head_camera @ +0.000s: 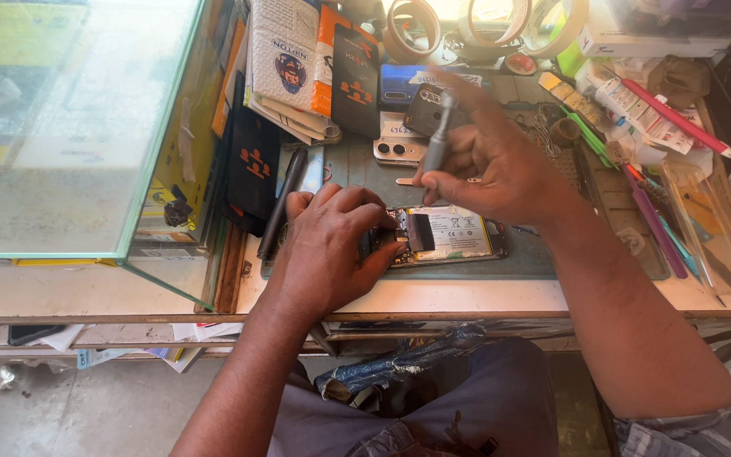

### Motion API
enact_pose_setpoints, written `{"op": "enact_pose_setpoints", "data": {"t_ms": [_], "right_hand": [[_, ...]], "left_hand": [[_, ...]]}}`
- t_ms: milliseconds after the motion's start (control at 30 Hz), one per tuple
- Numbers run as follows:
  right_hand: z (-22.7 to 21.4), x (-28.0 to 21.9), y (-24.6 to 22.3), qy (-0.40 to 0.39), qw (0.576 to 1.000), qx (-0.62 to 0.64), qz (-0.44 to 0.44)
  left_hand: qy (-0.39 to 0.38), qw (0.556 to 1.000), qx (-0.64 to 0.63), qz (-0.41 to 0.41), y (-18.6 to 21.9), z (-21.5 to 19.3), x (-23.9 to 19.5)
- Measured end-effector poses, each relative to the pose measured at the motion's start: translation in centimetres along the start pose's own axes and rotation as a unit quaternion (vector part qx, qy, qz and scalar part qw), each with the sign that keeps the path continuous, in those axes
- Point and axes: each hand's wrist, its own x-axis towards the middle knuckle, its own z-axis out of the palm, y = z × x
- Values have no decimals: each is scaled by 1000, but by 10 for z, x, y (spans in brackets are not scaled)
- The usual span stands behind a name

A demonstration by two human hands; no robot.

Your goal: The person uses a screwdriver to remove screws from a disassembled smartphone on a workbench. They place the screws on the table and continue unscrewing multiple fasteners from the phone's internal frame.

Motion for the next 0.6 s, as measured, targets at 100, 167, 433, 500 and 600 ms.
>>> {"op": "enact_pose_setpoints", "data": {"t_ms": [100,167,433,500,600], "right_hand": [[2,2,3,-21,993,-102,-59],[6,5,6,-50,992,-87,-79],[10,5,8,-96,981,-159,-61],[9,6,8,-97,977,-175,-78],[9,6,7,-92,977,-182,-69]], "left_hand": [[-7,1000,-6,7,-1,-1,0],[-12,1000,3,6,1,-2,-1],[-12,1000,24,5,2,-2,0],[-7,999,33,7,2,-1,0],[-20,999,43,-4,3,-1,0]]}}
